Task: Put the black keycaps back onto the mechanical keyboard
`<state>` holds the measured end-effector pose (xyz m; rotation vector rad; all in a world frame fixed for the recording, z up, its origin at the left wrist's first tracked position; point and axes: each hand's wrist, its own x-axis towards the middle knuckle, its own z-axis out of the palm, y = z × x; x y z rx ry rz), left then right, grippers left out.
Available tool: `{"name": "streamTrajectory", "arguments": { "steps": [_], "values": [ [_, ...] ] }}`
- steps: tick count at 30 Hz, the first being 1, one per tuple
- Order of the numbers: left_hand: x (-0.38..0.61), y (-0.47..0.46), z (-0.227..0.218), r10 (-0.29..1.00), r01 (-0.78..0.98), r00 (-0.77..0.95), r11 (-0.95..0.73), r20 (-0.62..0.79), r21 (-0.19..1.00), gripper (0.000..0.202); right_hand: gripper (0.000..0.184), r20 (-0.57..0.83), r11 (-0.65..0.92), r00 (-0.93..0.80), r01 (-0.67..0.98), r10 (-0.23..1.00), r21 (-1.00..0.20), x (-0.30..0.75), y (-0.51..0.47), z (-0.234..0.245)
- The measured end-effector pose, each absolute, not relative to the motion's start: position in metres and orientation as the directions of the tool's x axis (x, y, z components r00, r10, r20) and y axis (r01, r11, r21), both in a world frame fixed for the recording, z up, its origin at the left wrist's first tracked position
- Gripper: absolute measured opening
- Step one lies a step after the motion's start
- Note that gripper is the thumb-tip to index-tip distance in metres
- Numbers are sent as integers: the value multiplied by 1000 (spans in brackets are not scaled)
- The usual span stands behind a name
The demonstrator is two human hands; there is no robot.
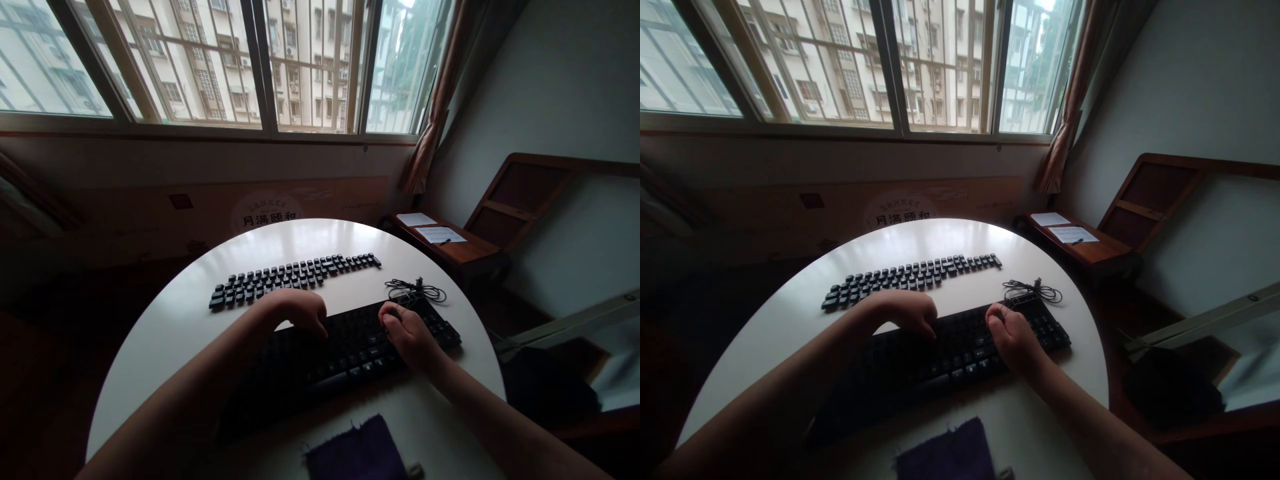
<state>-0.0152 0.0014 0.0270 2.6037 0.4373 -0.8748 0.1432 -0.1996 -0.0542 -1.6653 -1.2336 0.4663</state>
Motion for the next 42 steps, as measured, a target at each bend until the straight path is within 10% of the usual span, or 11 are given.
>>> {"name": "streamTrajectory", "arguments": {
  "steps": [18,32,42],
  "values": [
    [-14,1,29,167,384,767,-893,-619,235,33,20,315,5,302,714,900,-700,135,-206,-50],
    [-16,1,29,171,378,778,-896,-605,232,32,17,137,90,674,104,726,-991,144,-198,-54],
    [-16,-19,51,150,344,891,-839,-428,422,51,15,424,274,420,372,802,-887,134,-212,-53]
  ]
}}
